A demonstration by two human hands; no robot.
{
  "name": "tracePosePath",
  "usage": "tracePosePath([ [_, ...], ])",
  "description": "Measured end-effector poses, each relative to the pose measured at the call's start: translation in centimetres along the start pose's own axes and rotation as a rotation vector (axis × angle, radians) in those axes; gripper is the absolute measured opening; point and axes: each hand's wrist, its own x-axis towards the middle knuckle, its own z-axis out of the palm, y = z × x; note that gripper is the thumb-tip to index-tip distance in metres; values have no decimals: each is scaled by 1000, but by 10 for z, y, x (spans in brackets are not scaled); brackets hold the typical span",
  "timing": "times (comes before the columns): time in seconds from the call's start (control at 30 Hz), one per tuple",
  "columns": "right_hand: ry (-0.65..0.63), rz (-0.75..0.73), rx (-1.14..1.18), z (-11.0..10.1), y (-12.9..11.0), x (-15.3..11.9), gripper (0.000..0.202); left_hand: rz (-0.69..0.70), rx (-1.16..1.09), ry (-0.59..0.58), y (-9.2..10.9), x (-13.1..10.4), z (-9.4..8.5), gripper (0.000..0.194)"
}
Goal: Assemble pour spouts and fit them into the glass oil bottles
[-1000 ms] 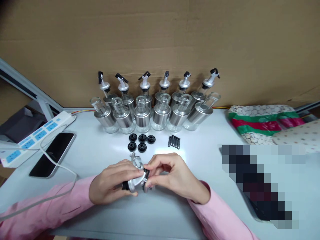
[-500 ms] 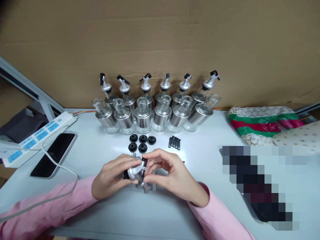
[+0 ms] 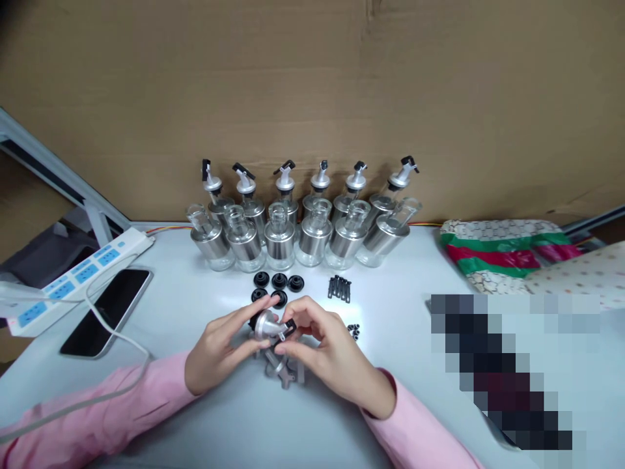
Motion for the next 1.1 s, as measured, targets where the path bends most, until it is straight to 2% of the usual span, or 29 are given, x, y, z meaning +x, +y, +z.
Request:
tracePosePath([
  [0.2,40,18,-12,0,-2,0,19,-114,-113,-14,4,1,-4,42],
  [0.27,73,-14,-11,1,-2,1,18,-101,-126,-12,4,3,-5,41],
  [0.33,113,-51,-17,2,-2,1,19,-43,-96,22,1,6,-6,48],
  [0.4,156,-81,-12,1,-1,2,19,23,-21,125,-8,10,-7,62],
  [0.47,197,-106,2,-1,-1,3,19,20,89,315,-22,16,-11,71],
  [0.53,229,-110,9,-3,-1,3,19,-51,191,555,-40,21,-17,74],
  [0.6,240,-105,10,-4,-1,4,18,-185,205,695,-58,25,-24,82],
  [0.63,237,-104,10,-4,-1,3,18,-261,170,725,-67,26,-27,84],
  [0.7,221,-112,10,-4,1,3,17,-366,62,720,-81,27,-31,86],
  [0.83,205,-156,-20,-5,2,1,16,-467,-145,638,-102,24,-31,87],
  [0.97,215,-198,-60,-7,-1,1,15,-537,-129,588,-112,21,-29,72],
  [1.1,210,-236,-58,-6,-3,1,13,-550,-49,570,-114,22,-31,58],
])
